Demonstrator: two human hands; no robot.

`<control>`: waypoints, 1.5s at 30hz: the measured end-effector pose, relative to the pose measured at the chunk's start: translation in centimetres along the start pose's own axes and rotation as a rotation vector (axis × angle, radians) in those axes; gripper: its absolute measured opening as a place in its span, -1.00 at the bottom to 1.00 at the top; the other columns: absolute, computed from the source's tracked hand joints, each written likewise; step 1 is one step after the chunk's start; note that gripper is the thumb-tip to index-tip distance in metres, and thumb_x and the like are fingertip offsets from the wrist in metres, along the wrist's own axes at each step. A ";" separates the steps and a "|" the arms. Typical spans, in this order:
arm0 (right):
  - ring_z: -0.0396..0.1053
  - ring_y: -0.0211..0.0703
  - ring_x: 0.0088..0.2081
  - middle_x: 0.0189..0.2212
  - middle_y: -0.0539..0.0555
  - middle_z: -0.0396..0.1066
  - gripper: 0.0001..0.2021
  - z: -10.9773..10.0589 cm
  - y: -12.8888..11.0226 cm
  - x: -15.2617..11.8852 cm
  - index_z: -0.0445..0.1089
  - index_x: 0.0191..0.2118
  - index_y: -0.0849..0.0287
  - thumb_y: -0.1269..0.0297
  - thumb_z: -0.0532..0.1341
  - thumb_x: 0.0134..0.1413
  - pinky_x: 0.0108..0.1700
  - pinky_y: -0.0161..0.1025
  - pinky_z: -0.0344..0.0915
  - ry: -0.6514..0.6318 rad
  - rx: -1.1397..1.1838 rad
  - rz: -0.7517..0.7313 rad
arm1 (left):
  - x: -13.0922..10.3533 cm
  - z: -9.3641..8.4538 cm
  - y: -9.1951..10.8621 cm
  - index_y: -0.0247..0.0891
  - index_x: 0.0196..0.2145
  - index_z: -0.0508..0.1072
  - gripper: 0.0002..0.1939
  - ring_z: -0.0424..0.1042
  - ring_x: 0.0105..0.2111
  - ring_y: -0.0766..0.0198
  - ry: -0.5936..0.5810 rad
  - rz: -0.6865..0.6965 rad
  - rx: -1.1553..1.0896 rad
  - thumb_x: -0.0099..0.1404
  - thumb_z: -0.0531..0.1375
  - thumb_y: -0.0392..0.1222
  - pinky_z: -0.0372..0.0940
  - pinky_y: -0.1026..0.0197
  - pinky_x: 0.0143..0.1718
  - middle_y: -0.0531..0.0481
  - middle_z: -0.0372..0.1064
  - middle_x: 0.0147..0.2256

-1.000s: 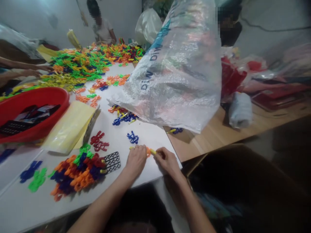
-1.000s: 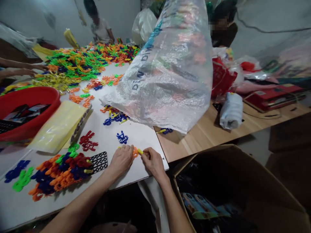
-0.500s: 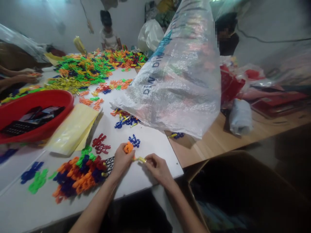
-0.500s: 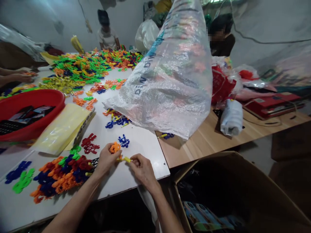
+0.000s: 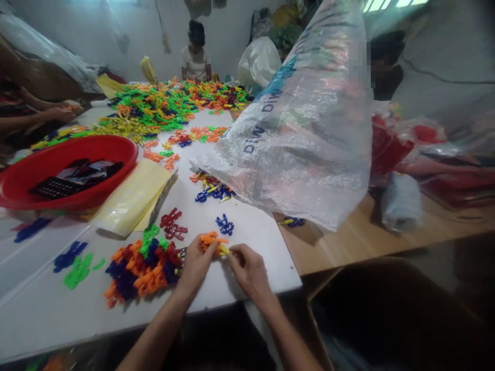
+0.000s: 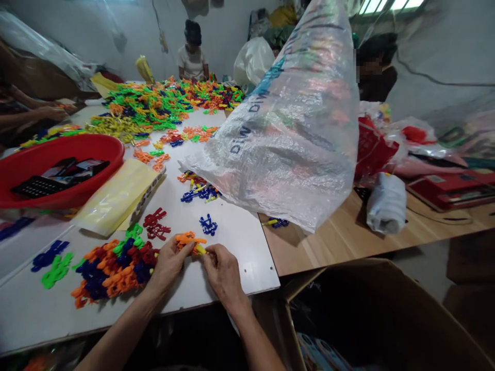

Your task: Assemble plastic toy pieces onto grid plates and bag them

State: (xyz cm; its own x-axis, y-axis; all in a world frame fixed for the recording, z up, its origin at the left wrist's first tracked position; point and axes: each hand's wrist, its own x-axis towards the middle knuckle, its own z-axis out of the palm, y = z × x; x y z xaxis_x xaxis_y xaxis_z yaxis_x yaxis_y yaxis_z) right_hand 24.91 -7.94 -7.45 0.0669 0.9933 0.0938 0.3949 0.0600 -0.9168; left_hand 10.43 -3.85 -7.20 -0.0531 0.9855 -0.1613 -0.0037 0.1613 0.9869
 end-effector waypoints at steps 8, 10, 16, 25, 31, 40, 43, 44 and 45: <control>0.30 -0.24 -0.50 -0.54 0.00 0.34 -0.83 0.5 -0.5 -0.5 0.35 -0.36 0.15 0.20 0.09 0.16 -0.42 -0.31 0.22 0.069 0.024 -0.019 | -0.6 -1.0 0.3 -0.29 -0.27 0.47 -0.70 0.43 -0.34 0.29 -0.143 -0.026 -0.073 0.05 0.34 -0.10 0.33 0.26 -0.26 -0.01 0.47 -0.35; 0.31 -0.24 -0.51 -0.54 -0.01 0.35 -0.83 0.2 -0.4 -0.4 0.33 -0.36 0.14 0.17 0.11 0.15 -0.44 -0.30 0.24 0.043 0.118 -0.002 | -0.7 -1.1 1.0 -0.30 -0.28 0.46 -0.62 0.44 -0.38 0.29 -0.169 -0.160 -0.216 -0.04 0.39 -0.09 0.35 0.26 -0.31 -0.03 0.48 -0.35; 0.37 -0.26 -0.53 -0.52 -0.06 0.36 -0.77 -1.0 -0.4 0.7 0.30 -0.25 0.15 0.12 0.21 0.05 -0.49 -0.33 0.29 -0.089 0.424 0.093 | -0.7 -1.6 4.1 -0.33 -0.29 0.45 -0.60 0.47 -0.40 0.24 -0.202 -0.144 -0.150 -0.05 0.40 -0.07 0.36 0.22 -0.32 -0.06 0.48 -0.38; 0.30 -0.23 -0.36 -0.44 -0.02 0.35 -0.86 3.6 -3.8 5.2 0.39 -0.42 0.16 0.21 0.24 0.05 -0.30 -0.31 0.19 -0.305 0.072 -0.206 | 0.6 -7.8 11.6 -0.17 0.03 0.40 -0.53 0.44 -0.12 0.13 -0.351 0.291 0.763 0.18 0.20 0.00 0.32 0.12 -0.08 -0.06 0.46 -0.08; 0.19 -0.30 -0.53 -0.55 -0.11 0.22 -0.96 7.9 -1.8 5.2 0.26 -0.36 0.17 0.38 0.14 -0.01 -0.49 -0.37 0.12 -0.392 0.209 0.041 | 0.9 -9.4 9.4 -0.32 0.05 0.36 -0.48 0.39 -0.03 0.05 0.004 0.382 1.196 0.32 0.02 0.10 0.23 0.02 0.04 -0.22 0.42 -0.04; 0.36 -0.14 -0.37 -0.40 0.03 0.44 -0.85 10.2 -0.8 5.3 0.34 -0.27 0.14 0.46 0.12 0.00 -0.30 -0.27 0.27 -0.431 0.084 -0.048 | 0.0 -8.7 5.5 -0.28 0.07 0.36 -0.53 0.47 -0.15 0.07 -0.131 0.307 1.346 0.40 -0.12 -0.01 0.27 0.08 -0.08 -0.19 0.49 -0.13; 0.37 -0.13 -0.33 -0.35 0.03 0.45 -0.78 10.8 -0.4 5.2 0.34 -0.22 0.12 0.48 0.10 -0.01 -0.26 -0.28 0.27 -0.426 0.036 -0.123 | -0.1 -8.7 5.8 -0.25 0.14 0.29 -0.51 0.47 -0.15 0.05 -0.141 0.332 1.356 0.40 -0.11 0.02 0.27 0.06 -0.09 -0.19 0.49 -0.13; 0.36 -0.13 -0.32 -0.33 0.03 0.46 -0.76 10.8 -0.3 5.1 0.34 -0.19 0.11 0.48 0.10 0.00 -0.24 -0.27 0.27 -0.434 0.024 -0.155 | -0.1 -8.7 5.8 -0.23 0.15 0.29 -0.50 0.46 -0.15 0.05 -0.146 0.330 1.362 0.39 -0.10 0.04 0.27 0.06 -0.09 -0.18 0.48 -0.13; 0.36 -0.13 -0.30 -0.31 0.04 0.45 -0.74 10.7 -0.2 5.1 0.34 -0.17 0.12 0.49 0.09 0.00 -0.23 -0.27 0.27 -0.447 0.014 -0.185 | -0.2 -8.6 5.9 -0.21 0.15 0.29 -0.50 0.45 -0.13 0.06 -0.156 0.326 1.364 0.38 -0.08 0.05 0.26 0.07 -0.08 -0.17 0.48 -0.11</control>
State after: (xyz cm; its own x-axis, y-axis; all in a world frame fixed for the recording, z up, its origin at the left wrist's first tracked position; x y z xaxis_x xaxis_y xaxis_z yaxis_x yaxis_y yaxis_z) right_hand 15.34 -1.86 -10.94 -0.4053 0.9104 0.0827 0.3499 0.2381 -0.9060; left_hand 1.80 -3.51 -1.33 0.2456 0.9692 -0.0175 0.9478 -0.2363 0.2142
